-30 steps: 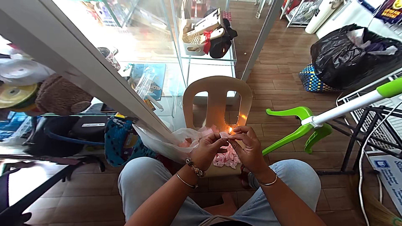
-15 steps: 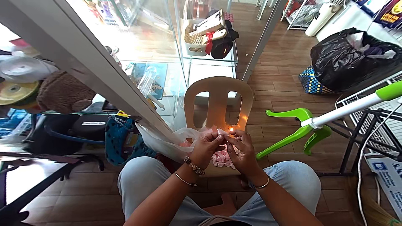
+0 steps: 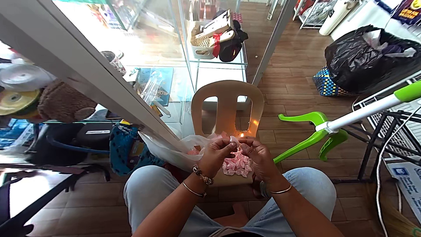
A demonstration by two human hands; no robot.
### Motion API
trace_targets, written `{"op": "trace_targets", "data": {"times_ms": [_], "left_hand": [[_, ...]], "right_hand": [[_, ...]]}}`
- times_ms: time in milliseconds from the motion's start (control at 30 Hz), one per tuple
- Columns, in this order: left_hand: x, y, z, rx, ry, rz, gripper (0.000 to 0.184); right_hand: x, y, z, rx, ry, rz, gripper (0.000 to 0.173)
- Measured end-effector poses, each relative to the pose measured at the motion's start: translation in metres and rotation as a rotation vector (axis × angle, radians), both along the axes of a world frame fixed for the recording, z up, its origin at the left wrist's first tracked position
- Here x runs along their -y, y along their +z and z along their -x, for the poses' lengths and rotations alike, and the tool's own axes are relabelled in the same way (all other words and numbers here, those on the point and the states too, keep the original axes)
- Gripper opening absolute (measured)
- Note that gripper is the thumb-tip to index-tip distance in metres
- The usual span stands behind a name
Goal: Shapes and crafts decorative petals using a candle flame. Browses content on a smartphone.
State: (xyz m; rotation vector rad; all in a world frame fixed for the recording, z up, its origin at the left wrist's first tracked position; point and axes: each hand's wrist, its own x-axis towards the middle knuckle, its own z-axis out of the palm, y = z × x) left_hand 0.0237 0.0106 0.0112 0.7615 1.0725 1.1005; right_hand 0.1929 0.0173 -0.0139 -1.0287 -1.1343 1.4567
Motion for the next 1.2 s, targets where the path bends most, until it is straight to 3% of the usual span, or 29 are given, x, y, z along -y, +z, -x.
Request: {"op": "trace_targets", "data": {"times_ms": [167,400,633,767,900,967,1100,1200], "left_hand": [[0.000,-0.007,-0.001,-0.137,-0.054,-0.116,0.004],[0.000,-0.023,0.001,-0.254,-0.071,-0.346,0.004],[0.001,-0.032,0.003,-0.110,-0.141,-0.398,0.005],[0.002,-0.025,0.008,-0.064,-0.312,-0.278,0.020],[-0.002,-0.024,0.013,0.045,-0.365,-0.269,0.010],[-0.003,-0.023,0.013,0.052,-0.332,-0.264,0.013],[-0.004,-0.027,0.003,0.113,-0.187,-0.214,0.015],[-0.005,-0.030,-0.004,0.181,-0.109,-0.185,0.018]], "right_hand": [[0.001,0.007,0.001,-0.137,-0.025,0.216,0.007],[0.001,0.021,-0.002,-0.301,0.066,0.561,0.014],[0.005,0.018,-0.006,-0.410,0.201,0.715,0.009],[0.007,0.011,-0.011,-0.451,0.299,0.724,0.007],[0.008,0.008,-0.010,-0.452,0.322,0.738,0.005],[0.008,0.010,-0.009,-0.427,0.290,0.703,0.006],[0.004,0.019,-0.007,-0.300,0.139,0.470,0.003],[0.005,0.018,-0.006,-0.185,0.059,0.198,0.012]]}}
